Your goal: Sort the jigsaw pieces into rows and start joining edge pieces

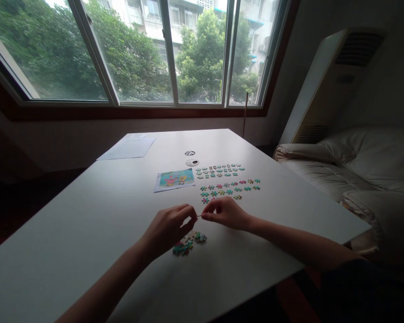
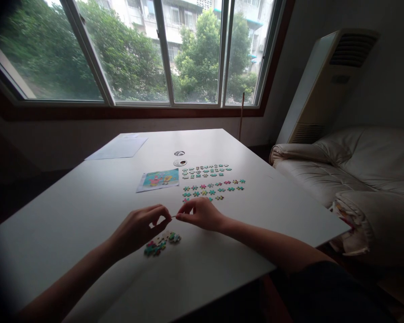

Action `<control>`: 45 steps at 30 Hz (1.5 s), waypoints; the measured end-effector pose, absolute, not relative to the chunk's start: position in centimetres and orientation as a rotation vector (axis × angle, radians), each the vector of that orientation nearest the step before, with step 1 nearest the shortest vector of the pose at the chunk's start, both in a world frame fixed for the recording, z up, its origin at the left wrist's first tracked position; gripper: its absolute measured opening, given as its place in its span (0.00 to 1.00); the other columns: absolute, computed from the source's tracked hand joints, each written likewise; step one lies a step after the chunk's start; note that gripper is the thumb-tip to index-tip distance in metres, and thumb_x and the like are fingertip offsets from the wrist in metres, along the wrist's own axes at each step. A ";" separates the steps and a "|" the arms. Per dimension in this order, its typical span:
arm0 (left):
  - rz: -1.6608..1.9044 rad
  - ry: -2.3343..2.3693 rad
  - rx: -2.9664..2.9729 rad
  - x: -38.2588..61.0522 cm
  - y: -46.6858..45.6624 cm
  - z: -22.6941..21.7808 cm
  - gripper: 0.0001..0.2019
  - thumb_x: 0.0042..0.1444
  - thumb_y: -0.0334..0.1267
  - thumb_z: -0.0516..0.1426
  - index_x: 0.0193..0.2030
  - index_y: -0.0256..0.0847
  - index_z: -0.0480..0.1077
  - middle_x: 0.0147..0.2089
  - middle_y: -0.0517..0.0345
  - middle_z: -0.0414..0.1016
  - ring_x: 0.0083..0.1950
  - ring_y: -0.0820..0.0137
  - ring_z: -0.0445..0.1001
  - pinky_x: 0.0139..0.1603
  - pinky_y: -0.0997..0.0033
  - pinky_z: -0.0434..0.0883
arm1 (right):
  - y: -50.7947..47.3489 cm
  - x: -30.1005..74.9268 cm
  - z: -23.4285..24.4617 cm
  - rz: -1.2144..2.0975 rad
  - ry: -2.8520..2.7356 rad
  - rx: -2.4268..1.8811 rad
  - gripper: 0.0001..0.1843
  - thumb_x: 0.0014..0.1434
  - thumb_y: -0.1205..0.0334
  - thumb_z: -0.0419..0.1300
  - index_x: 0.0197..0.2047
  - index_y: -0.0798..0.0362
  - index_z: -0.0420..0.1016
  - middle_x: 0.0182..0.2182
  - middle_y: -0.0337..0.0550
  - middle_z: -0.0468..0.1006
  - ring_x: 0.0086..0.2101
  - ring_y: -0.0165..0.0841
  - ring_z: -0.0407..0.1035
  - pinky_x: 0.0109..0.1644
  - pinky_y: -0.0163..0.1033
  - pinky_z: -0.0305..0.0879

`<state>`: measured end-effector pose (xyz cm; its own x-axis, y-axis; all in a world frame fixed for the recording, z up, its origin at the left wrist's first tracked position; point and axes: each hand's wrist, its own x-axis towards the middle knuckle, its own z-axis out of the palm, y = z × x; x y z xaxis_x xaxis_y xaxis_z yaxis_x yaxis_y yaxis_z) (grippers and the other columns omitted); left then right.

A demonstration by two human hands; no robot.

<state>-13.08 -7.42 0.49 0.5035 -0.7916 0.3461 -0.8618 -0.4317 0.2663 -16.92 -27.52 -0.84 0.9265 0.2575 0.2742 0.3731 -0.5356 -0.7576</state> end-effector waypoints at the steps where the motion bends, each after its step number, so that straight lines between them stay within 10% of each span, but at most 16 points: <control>1: 0.237 -1.364 2.345 -13.1 -7.4 0.6 0.06 0.56 0.39 0.51 0.35 0.41 0.66 0.31 0.60 0.71 0.25 0.77 0.65 0.26 0.77 0.62 | -27.6 -16.8 -0.8 -0.152 -0.445 -2.161 0.11 0.51 0.55 0.59 0.31 0.54 0.76 0.22 0.37 0.74 0.20 0.21 0.59 0.23 0.27 0.54; 17: -0.210 -1.272 2.538 -10.6 -4.7 1.3 0.10 0.55 0.43 0.50 0.35 0.43 0.69 0.29 0.60 0.72 0.27 0.73 0.68 0.27 0.76 0.62 | -32.5 -15.9 0.8 -0.978 -0.420 -2.178 0.07 0.53 0.60 0.59 0.33 0.51 0.76 0.24 0.37 0.74 0.20 0.23 0.58 0.26 0.30 0.58; 38: -0.664 -1.258 2.373 -11.1 -4.2 2.3 0.11 0.51 0.45 0.53 0.33 0.40 0.70 0.27 0.59 0.70 0.28 0.72 0.67 0.28 0.76 0.62 | -33.9 -15.7 1.0 -0.945 -0.470 -2.341 0.11 0.55 0.56 0.55 0.33 0.52 0.74 0.27 0.39 0.74 0.21 0.23 0.59 0.27 0.30 0.59; 45: -0.683 -1.245 2.363 -11.2 -3.9 2.5 0.13 0.50 0.47 0.53 0.32 0.40 0.70 0.27 0.60 0.69 0.28 0.72 0.67 0.28 0.76 0.63 | -38.2 -14.6 2.6 -0.362 -0.496 -2.653 0.09 0.52 0.57 0.58 0.30 0.53 0.75 0.26 0.39 0.75 0.23 0.24 0.64 0.29 0.30 0.58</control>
<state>-11.18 -3.88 2.51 0.4887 -0.8389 -0.2398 -0.6526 -0.5339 0.5377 -14.64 -38.25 2.55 0.9027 0.2853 0.3220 0.3933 -0.8505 -0.3491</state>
